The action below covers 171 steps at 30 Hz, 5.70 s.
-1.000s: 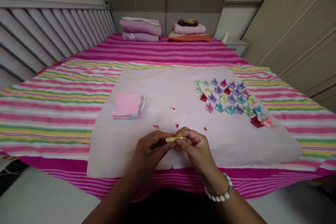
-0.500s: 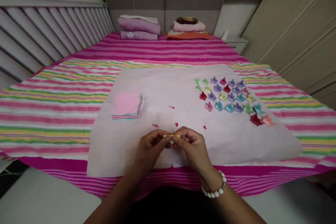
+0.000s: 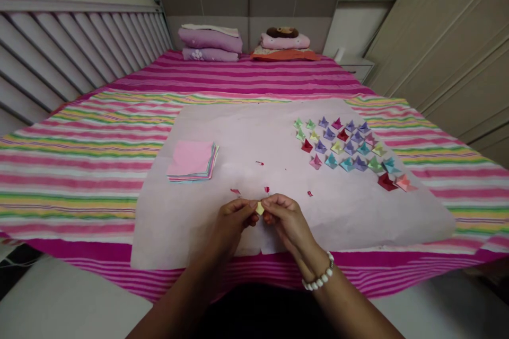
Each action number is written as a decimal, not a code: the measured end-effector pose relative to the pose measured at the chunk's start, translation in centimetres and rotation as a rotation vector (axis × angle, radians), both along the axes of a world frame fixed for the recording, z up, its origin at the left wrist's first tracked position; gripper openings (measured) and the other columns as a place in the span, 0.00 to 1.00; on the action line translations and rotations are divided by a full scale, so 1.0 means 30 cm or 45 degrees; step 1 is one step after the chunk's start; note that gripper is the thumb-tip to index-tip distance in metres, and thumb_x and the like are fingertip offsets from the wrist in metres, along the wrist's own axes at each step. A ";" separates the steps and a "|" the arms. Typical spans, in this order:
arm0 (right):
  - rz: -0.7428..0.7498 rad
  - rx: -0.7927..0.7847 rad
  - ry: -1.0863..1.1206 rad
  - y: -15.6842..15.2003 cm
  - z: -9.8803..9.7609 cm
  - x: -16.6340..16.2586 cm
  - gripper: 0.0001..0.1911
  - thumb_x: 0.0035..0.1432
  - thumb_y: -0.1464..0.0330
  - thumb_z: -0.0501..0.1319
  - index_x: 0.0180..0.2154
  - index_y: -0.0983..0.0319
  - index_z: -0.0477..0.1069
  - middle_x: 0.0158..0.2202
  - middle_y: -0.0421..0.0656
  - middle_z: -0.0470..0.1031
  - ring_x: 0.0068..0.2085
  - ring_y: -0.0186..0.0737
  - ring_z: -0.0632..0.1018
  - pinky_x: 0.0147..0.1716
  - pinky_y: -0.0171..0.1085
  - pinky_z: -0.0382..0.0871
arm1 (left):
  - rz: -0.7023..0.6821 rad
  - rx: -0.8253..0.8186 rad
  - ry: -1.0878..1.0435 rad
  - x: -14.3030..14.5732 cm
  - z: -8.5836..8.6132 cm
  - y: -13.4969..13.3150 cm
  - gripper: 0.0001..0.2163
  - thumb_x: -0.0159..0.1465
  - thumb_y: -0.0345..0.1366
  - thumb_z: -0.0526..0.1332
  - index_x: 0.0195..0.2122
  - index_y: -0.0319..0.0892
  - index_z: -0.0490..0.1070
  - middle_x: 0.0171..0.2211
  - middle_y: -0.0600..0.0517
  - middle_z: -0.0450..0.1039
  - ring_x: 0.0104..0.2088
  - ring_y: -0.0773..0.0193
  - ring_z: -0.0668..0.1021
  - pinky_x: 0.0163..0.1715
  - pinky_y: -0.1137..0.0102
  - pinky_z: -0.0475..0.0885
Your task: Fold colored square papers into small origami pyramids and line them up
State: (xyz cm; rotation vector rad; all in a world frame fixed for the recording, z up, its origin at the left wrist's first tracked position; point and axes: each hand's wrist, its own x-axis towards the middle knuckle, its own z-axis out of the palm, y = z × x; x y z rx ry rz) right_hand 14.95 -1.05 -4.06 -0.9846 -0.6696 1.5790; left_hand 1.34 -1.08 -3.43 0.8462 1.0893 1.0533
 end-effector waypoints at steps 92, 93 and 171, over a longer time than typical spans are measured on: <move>-0.141 0.711 -0.972 0.259 -0.297 0.010 0.04 0.56 0.69 0.58 0.30 0.60 0.71 0.29 0.41 0.70 0.29 0.36 0.71 0.28 0.35 0.66 | -0.148 0.916 1.271 -0.020 -0.273 0.285 0.06 0.62 0.27 0.52 0.31 0.43 0.64 0.32 0.52 0.67 0.35 0.62 0.71 0.37 0.68 0.68; -0.142 0.713 -0.975 0.259 -0.297 0.010 0.04 0.56 0.69 0.58 0.30 0.60 0.71 0.29 0.41 0.70 0.29 0.36 0.71 0.28 0.35 0.66 | -0.147 0.908 1.279 -0.021 -0.273 0.283 0.06 0.62 0.27 0.52 0.31 0.44 0.64 0.32 0.51 0.67 0.35 0.62 0.72 0.37 0.68 0.68; -0.212 0.706 -0.814 0.241 -0.282 0.019 0.08 0.48 0.75 0.53 0.30 0.60 0.68 0.30 0.39 0.67 0.31 0.37 0.68 0.30 0.35 0.61 | 0.119 0.641 1.482 0.036 -0.203 0.224 0.04 0.60 0.30 0.58 0.36 0.44 0.71 0.40 0.55 0.70 0.27 0.72 0.74 0.29 0.75 0.66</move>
